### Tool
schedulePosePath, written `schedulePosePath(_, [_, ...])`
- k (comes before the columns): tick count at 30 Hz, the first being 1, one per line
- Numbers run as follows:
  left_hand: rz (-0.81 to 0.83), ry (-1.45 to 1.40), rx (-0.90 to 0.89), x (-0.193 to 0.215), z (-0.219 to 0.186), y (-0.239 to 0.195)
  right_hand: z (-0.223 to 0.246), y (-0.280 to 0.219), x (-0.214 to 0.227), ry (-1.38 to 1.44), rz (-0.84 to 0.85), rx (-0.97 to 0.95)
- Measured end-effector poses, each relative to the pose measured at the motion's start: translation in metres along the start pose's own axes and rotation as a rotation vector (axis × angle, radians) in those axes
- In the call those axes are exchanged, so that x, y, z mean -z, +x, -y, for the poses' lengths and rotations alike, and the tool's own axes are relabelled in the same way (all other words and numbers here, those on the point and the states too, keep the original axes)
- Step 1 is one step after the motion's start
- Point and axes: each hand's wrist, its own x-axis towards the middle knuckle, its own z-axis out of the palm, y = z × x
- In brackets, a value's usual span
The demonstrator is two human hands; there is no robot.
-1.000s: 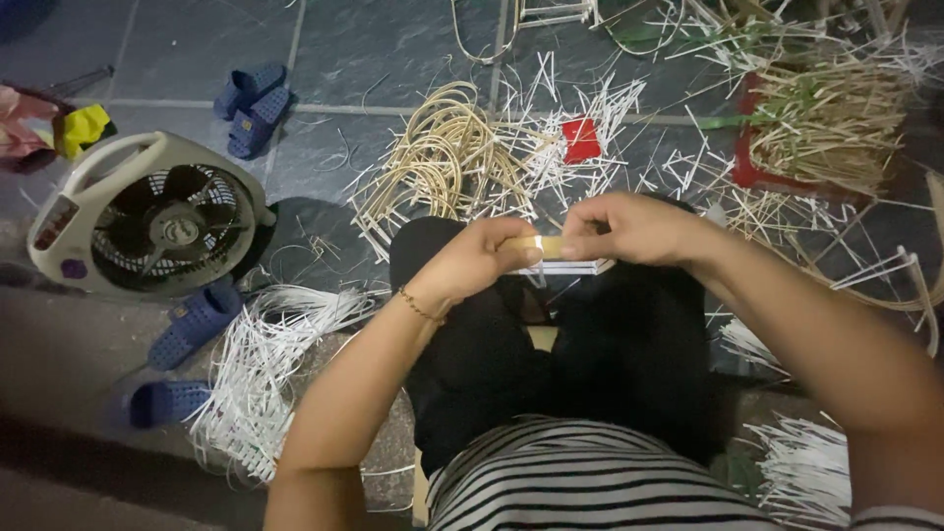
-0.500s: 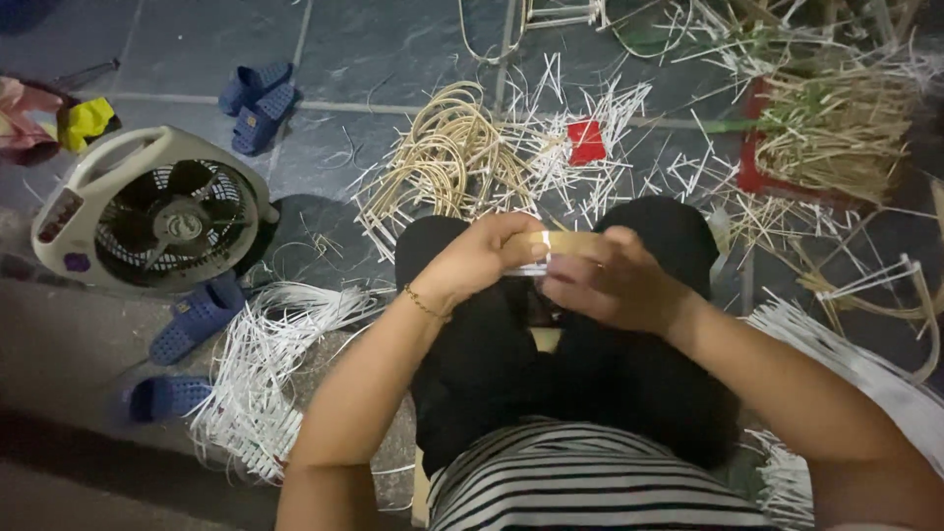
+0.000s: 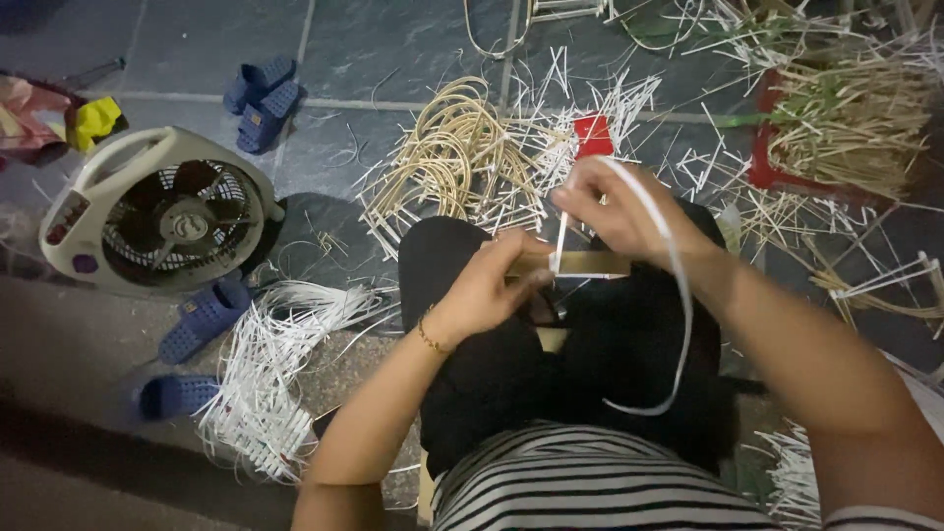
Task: The recorder wraps white plastic tape around a curved bamboo frame piece and trims it with scissors.
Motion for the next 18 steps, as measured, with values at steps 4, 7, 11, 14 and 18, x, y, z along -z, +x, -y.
schedulePosePath(4, [-0.130, 0.230, -0.126, -0.003, -0.008, -0.007, -0.057, 0.009, -0.030, -0.013, 0.244, -0.175])
schedulePosePath(7, [-0.054, 0.383, 0.024, -0.003, 0.008, -0.012, -0.052, 0.016, -0.022, 0.113, 0.395, -0.205])
schedulePosePath(11, [-0.012, 0.351, 0.034, 0.005, 0.010, -0.013, -0.110, 0.043, 0.022, -0.133, 0.162, 0.039])
schedulePosePath(14, [-0.037, 0.275, -0.259, 0.018, -0.021, -0.002, -0.113, 0.029, 0.057, -0.166, -0.125, -0.642])
schedulePosePath(18, [0.077, 0.093, -0.144, 0.022, -0.018, 0.006, -0.065, -0.042, 0.029, -0.338, -0.148, 0.194])
